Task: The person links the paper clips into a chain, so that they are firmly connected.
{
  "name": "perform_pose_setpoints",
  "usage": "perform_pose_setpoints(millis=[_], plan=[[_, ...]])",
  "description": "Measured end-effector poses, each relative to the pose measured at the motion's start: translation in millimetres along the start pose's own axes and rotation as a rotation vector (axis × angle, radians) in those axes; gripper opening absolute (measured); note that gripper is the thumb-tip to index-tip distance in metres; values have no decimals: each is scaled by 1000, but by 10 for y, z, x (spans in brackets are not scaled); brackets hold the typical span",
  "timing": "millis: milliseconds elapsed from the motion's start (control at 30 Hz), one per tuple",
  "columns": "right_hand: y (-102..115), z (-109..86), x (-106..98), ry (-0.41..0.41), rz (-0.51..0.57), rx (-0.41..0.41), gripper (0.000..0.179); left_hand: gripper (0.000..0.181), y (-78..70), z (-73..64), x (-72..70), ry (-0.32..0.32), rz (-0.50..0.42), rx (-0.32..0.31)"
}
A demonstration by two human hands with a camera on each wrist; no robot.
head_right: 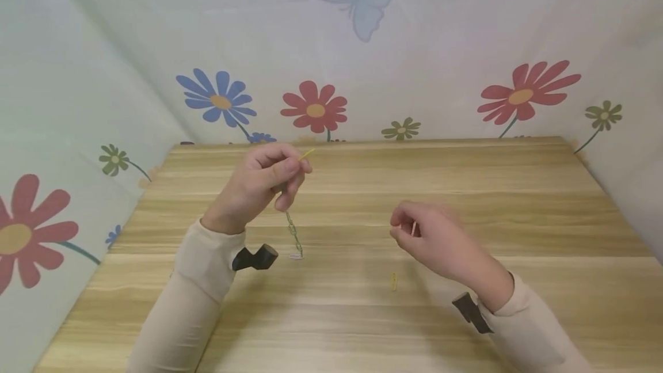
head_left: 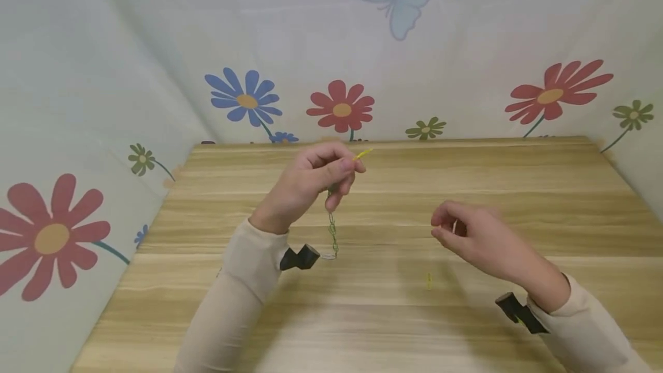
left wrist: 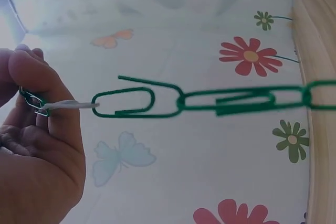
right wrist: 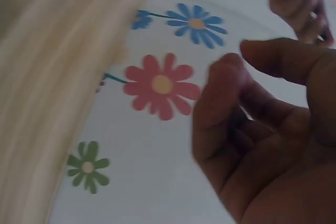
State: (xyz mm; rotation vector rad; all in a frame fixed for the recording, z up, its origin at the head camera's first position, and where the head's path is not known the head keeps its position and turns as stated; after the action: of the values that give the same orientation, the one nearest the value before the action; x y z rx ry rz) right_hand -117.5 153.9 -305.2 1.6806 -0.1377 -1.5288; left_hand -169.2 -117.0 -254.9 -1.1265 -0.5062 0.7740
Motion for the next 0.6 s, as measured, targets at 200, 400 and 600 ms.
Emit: perform_pose_setpoints(millis=[200, 400, 600], plan=[[-223, -102, 410, 236, -188, 14, 27, 30, -26, -6, -66, -100, -89, 78], [-233, -140, 721, 254, -333, 27, 36, 18, -59, -1, -147, -180, -171, 157], [-170, -132, 842, 228, -380, -16, 28, 28, -38, 20, -197, -220, -202, 163]])
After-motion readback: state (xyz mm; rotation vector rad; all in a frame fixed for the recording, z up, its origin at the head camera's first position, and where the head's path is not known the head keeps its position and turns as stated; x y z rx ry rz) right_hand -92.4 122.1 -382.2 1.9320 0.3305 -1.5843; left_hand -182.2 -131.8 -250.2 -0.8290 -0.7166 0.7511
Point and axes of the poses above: each hand's wrist, its own z-axis towards the middle knuckle, its own x-axis out of the palm, y = z × x, the point moved 3 cm from there along z, towards the middle knuckle, and after that the axes turned 3 degrees about -x, right-handed, at the moved point
